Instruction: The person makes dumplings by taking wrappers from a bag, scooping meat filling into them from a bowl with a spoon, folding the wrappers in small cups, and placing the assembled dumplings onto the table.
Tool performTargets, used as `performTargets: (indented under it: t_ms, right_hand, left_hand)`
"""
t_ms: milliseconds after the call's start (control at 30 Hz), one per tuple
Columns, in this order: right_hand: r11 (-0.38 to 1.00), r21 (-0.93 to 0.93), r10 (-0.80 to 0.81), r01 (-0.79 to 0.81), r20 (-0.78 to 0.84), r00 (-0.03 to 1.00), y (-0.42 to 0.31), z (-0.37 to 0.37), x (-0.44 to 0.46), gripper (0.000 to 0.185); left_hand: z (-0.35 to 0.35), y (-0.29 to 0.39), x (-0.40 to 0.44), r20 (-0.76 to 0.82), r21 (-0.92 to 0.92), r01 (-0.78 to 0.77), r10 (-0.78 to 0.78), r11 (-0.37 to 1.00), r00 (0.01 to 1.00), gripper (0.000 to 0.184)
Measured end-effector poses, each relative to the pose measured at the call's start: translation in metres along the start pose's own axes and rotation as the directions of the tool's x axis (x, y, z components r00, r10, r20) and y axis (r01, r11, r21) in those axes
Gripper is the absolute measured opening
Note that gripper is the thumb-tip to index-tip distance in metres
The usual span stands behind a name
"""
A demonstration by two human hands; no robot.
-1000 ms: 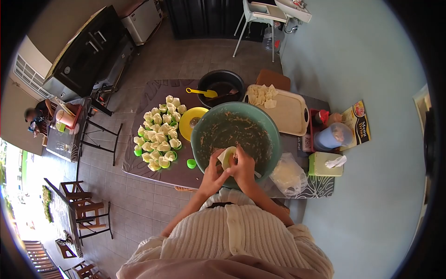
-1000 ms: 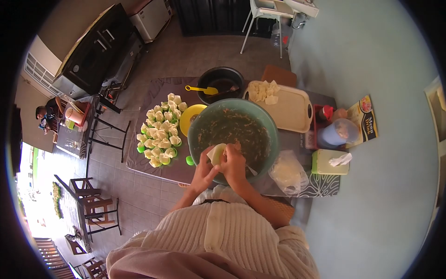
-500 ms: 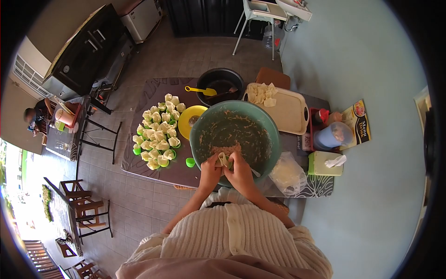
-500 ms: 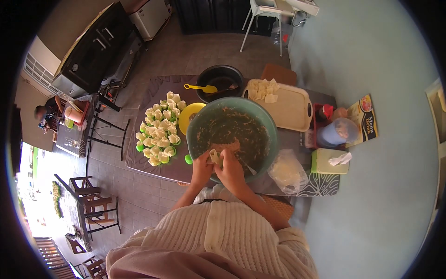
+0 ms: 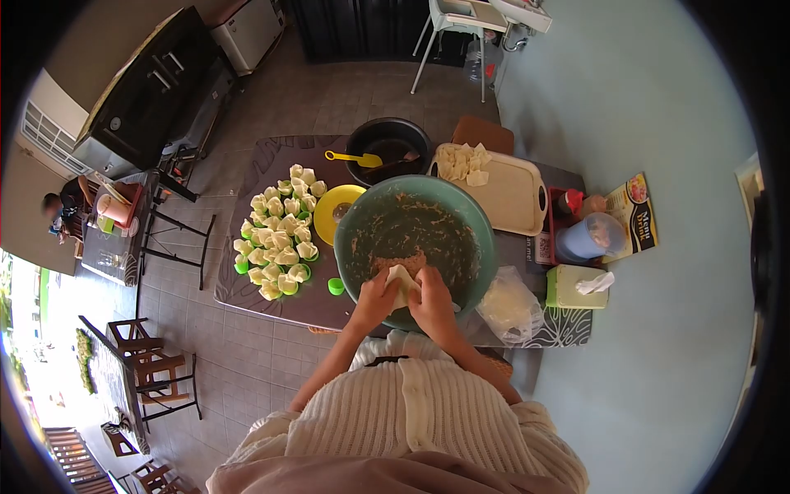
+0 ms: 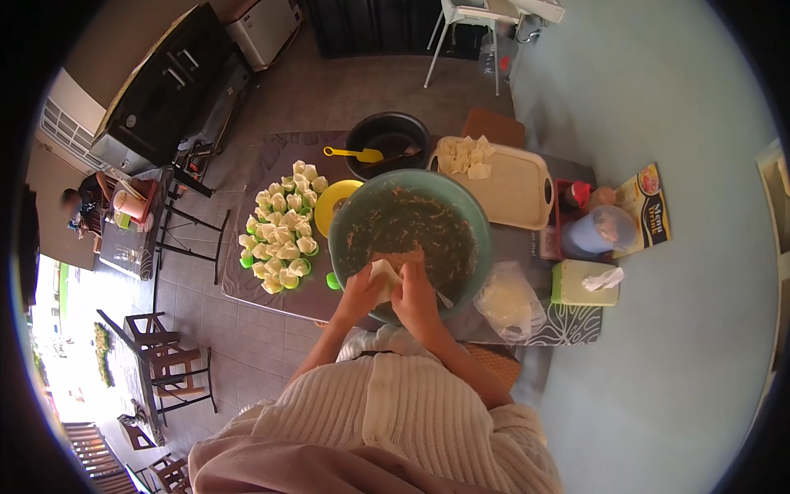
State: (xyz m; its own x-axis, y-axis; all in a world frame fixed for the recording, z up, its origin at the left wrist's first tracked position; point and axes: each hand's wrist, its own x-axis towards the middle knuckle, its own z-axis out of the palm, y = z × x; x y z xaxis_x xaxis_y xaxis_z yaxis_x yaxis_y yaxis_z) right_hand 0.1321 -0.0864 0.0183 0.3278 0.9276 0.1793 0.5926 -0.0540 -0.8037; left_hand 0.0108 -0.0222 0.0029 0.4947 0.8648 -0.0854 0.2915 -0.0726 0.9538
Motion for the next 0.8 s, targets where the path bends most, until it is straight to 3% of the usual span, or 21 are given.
performTargets:
  t_ms: [33,133,233,467,533,567,633,667,733,800]
  right_hand:
    - [1.0,0.0,0.002,-0.002,-0.001,1.0,0.001,0.001,-0.001,0.023]
    - [0.999,-0.035,0.023,-0.022,0.031,0.999,-0.001,0.002,-0.002,0.025]
    - [0.994,0.008,0.105,-0.106,0.098,0.99,-0.01,-0.003,-0.001,0.028]
    - [0.993,-0.108,0.061,-0.051,0.098,0.993,0.001,0.001,0.0,0.021]
    - [0.994,-0.104,0.028,-0.021,0.064,0.998,0.005,0.0,-0.001,0.021]
    - [0.993,-0.083,0.097,-0.088,0.104,0.99,0.006,-0.002,-0.001,0.021]
    - [0.986,-0.065,0.162,-0.154,0.148,0.976,0.0,-0.006,0.001,0.021]
    - [0.97,-0.141,0.223,-0.2,0.177,0.959,-0.007,-0.011,0.002,0.02]
    - [0.946,-0.218,0.285,-0.241,0.2,0.937,-0.018,-0.016,0.003,0.02]
    - [0.971,-0.174,0.187,-0.163,0.128,0.974,-0.025,-0.016,0.002,0.021]
  left_hand:
    - [0.003,-0.001,0.001,-0.023,0.133,-0.099,0.102,0.986,0.994,0.017]
    - [0.007,0.003,-0.001,0.017,0.23,-0.196,0.198,0.953,0.98,0.017]
    - [0.006,0.015,-0.004,-0.003,0.198,-0.228,0.233,0.953,0.972,0.019]
    - [0.001,0.005,0.0,0.007,0.227,-0.221,0.225,0.949,0.974,0.02]
    - [-0.002,0.007,0.0,0.025,0.078,-0.163,0.161,0.984,0.987,0.02]
    - [-0.004,0.008,-0.001,0.024,0.078,-0.162,0.16,0.984,0.987,0.02]
    - [-0.006,0.011,-0.002,0.053,0.056,-0.01,0.007,0.998,0.999,0.021]
    - [-0.005,0.009,-0.002,0.051,0.055,-0.009,0.006,0.998,0.999,0.021]
    - [0.0,0.004,-0.003,0.031,0.164,-0.228,0.226,0.96,0.974,0.022]
    - [0.002,0.004,-0.003,0.062,0.202,-0.274,0.266,0.94,0.962,0.023]
